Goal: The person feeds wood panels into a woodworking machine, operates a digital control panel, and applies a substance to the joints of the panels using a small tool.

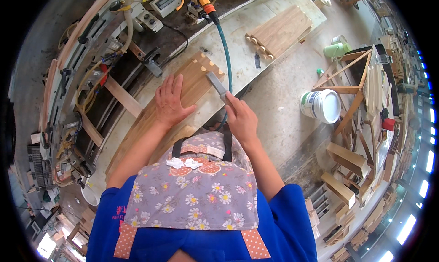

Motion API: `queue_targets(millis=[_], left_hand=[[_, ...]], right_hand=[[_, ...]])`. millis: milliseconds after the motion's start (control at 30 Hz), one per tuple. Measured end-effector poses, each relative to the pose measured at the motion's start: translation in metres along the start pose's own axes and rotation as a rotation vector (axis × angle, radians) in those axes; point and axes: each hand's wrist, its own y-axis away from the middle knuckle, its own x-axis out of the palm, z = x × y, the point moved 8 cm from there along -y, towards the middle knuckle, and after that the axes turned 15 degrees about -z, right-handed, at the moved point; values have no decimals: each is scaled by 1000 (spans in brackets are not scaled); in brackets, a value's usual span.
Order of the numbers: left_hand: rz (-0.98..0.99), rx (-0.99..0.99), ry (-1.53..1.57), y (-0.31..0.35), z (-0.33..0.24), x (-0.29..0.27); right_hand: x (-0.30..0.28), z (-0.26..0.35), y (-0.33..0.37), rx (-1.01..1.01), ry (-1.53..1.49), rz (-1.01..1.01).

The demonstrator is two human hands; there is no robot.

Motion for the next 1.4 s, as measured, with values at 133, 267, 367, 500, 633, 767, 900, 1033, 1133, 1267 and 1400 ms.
queue_targets(millis=[133, 267, 367, 500, 633, 767, 900, 1033, 1133, 1267, 1400], left_hand=[[-8, -11, 7, 1, 0, -1], [-11, 2, 3, 1, -1, -1], [-12, 6, 6, 0, -1, -1], [-13, -6, -3, 2, 1, 0], [-4, -2, 5, 1, 0, -1], [4, -6, -1, 1, -1, -1], [9, -13, 9, 1, 0, 0], [12, -15, 6, 1, -1, 0], [17, -21, -6, 1, 0, 0], [12, -18, -5, 1, -1, 1], [5, -11, -11, 1, -2, -1]], right_hand=[[-5, -12, 15, -69, 5, -10], [0, 0, 2, -125, 14, -93], [6, -7, -16, -115, -98, -149], [-20, -5, -22, -33, 154, -105], [-23, -3, -20, -63, 294, -56], [-19, -7, -20, -38, 206, -46], [-11, -21, -17, 59, 10, -37], [0, -45, -13, 239, -281, -15], [-7, -43, -17, 164, -242, -3], [-15, -34, -19, 20, -68, -7], [-12, -30, -19, 20, -52, -38]])
